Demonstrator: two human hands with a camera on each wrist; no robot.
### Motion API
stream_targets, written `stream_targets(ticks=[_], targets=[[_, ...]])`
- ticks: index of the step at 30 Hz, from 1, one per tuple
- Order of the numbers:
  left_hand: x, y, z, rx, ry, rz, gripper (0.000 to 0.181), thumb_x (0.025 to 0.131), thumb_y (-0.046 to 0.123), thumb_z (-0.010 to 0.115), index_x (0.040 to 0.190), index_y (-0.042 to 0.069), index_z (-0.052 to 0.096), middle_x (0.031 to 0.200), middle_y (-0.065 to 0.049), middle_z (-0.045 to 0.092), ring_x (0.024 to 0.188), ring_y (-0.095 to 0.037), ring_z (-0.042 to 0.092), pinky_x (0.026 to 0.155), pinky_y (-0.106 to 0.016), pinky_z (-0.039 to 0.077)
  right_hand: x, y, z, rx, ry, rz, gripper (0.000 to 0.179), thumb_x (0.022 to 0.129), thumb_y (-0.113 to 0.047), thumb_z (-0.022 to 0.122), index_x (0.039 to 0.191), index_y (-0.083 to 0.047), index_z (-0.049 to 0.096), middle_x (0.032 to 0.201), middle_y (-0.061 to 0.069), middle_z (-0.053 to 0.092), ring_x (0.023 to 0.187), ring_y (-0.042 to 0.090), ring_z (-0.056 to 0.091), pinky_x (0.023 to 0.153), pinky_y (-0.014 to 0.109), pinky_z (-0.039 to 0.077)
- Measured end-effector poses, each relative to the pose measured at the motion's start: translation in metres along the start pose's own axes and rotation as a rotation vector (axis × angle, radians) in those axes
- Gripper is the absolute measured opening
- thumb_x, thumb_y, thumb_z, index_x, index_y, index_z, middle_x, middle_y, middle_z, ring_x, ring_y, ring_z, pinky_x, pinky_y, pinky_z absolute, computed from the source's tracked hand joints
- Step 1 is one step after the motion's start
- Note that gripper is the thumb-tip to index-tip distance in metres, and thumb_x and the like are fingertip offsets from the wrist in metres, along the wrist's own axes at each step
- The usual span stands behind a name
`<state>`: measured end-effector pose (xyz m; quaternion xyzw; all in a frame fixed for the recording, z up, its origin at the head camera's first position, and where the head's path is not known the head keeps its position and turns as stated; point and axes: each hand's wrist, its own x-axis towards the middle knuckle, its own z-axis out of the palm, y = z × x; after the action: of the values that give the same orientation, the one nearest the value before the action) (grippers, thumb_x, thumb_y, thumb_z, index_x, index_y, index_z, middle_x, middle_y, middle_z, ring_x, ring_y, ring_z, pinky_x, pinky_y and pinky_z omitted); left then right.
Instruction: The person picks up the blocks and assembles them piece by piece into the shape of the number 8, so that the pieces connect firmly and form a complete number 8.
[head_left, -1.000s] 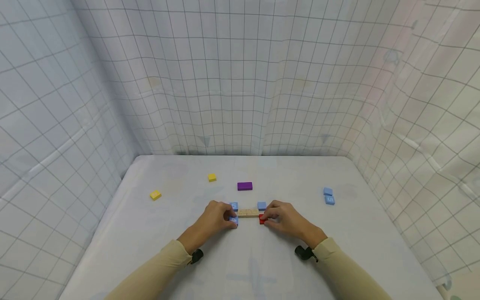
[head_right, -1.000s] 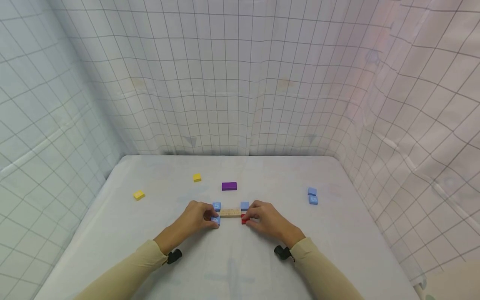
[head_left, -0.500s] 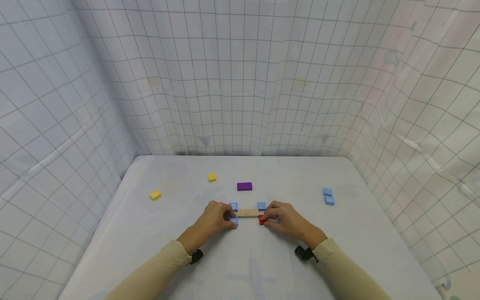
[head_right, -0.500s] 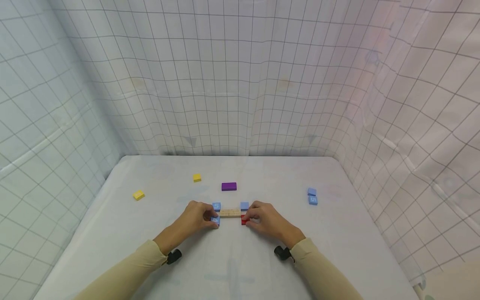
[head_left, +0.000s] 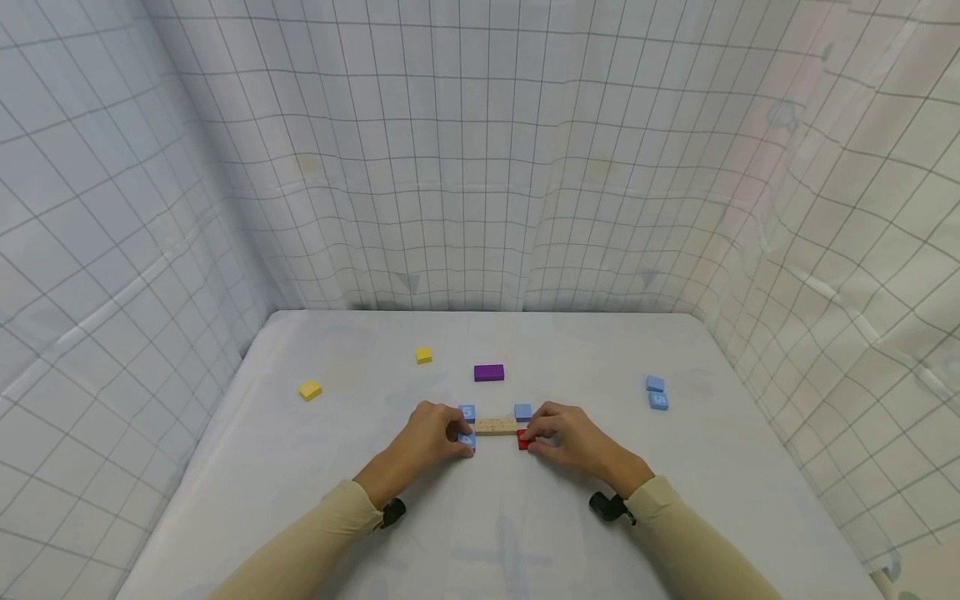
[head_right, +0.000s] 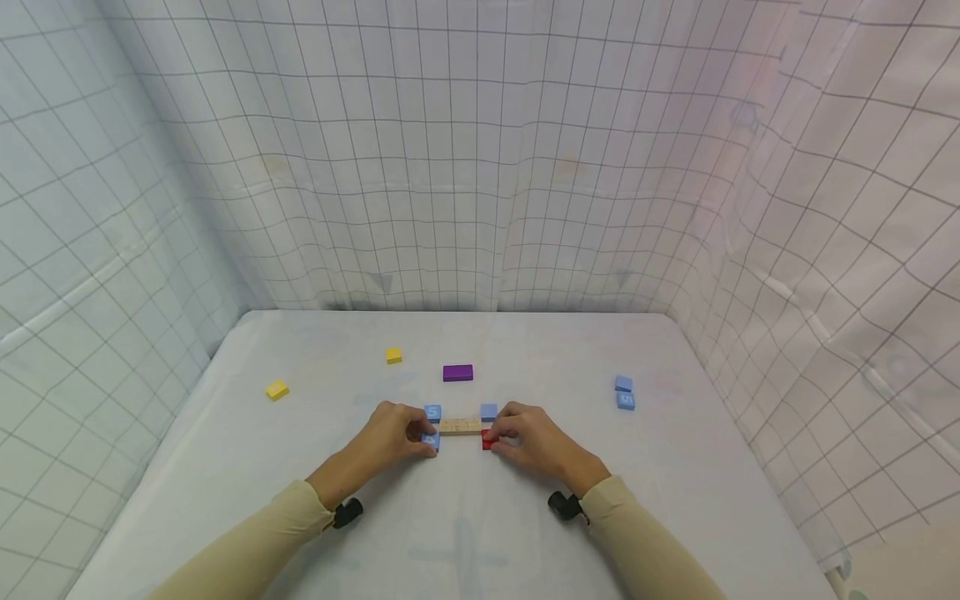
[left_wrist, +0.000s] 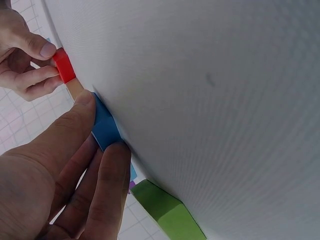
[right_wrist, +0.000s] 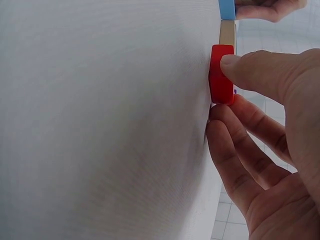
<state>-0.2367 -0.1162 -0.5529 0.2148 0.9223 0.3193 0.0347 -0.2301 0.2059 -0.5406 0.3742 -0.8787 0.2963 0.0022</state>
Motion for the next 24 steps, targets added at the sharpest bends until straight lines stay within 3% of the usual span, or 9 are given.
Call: stream_targets(ticks=[3, 7, 10, 13, 17, 20, 24], targets=[[0.004, -0.01, 0.006, -0.008, -0.009, -0.021, 0.028, 0.085, 0.022, 0.107, 0.103, 0.011, 0.089, 0.087, 0.005, 0.079, 0.079, -0.008, 0.063, 0.071, -0.024, 0.057, 0.0, 0.0, 0.0, -0.001, -0.003, 0.004, 0.018, 0.102, -0.008, 0.091, 0.118, -0.016, 0.09, 0.122, 0.001, 0.08, 0.107, 0.015, 0.077, 0.095, 0.031, 0.07], [0.014, -0.037, 0.022, 0.012, -0.012, -0.025, 0.03, 0.083, 0.029, 0.109, 0.103, 0.019, 0.09, 0.085, 0.015, 0.076, 0.078, -0.001, 0.061, 0.07, -0.02, 0.056, -0.001, 0.0, -0.001, -0.005, -0.003, 0.001, 0.019, 0.102, -0.009, 0.091, 0.121, -0.016, 0.09, 0.123, 0.002, 0.08, 0.108, 0.016, 0.077, 0.095, 0.031, 0.07], [0.017, -0.046, 0.026, 0.026, -0.01, -0.017, 0.029, 0.082, 0.03, 0.109, 0.102, 0.02, 0.09, 0.082, 0.019, 0.073, 0.076, 0.0, 0.062, 0.069, -0.02, 0.057, -0.001, 0.0, -0.002, 0.002, 0.0, 0.0, 0.021, 0.102, -0.009, 0.091, 0.122, -0.015, 0.09, 0.125, 0.003, 0.081, 0.108, 0.017, 0.077, 0.096, 0.032, 0.07], [0.015, -0.042, 0.024, 0.039, -0.004, 0.009, 0.028, 0.084, 0.028, 0.108, 0.102, 0.017, 0.09, 0.082, 0.015, 0.075, 0.076, -0.001, 0.061, 0.068, -0.021, 0.056, -0.003, 0.001, -0.005, 0.01, 0.006, 0.003, 0.023, 0.102, -0.009, 0.091, 0.124, -0.014, 0.089, 0.125, 0.004, 0.08, 0.107, 0.017, 0.078, 0.095, 0.032, 0.07], [0.003, -0.011, 0.006, 0.007, 0.0, 0.008, 0.027, 0.085, 0.02, 0.107, 0.102, 0.01, 0.089, 0.084, 0.005, 0.077, 0.077, -0.008, 0.06, 0.069, -0.025, 0.055, -0.007, 0.004, -0.009, 0.006, 0.016, 0.011, 0.026, 0.102, -0.007, 0.09, 0.128, -0.012, 0.088, 0.124, 0.005, 0.08, 0.107, 0.017, 0.08, 0.095, 0.032, 0.071], [0.0, -0.002, 0.001, -0.004, 0.001, 0.001, 0.027, 0.086, 0.02, 0.107, 0.102, 0.008, 0.089, 0.084, 0.003, 0.077, 0.078, -0.01, 0.06, 0.069, -0.026, 0.054, -0.011, 0.007, -0.013, -0.003, 0.031, 0.019, 0.026, 0.102, -0.007, 0.09, 0.128, -0.012, 0.088, 0.123, 0.005, 0.08, 0.107, 0.019, 0.082, 0.095, 0.035, 0.072], [0.007, -0.02, 0.013, 0.018, 0.001, -0.014, 0.028, 0.085, 0.027, 0.108, 0.102, 0.015, 0.09, 0.084, 0.009, 0.076, 0.077, -0.006, 0.06, 0.069, -0.021, 0.052, -0.018, 0.016, -0.018, -0.039, 0.075, 0.022, 0.027, 0.101, -0.007, 0.092, 0.126, -0.013, 0.088, 0.121, 0.004, 0.081, 0.106, 0.019, 0.081, 0.094, 0.035, 0.072]])
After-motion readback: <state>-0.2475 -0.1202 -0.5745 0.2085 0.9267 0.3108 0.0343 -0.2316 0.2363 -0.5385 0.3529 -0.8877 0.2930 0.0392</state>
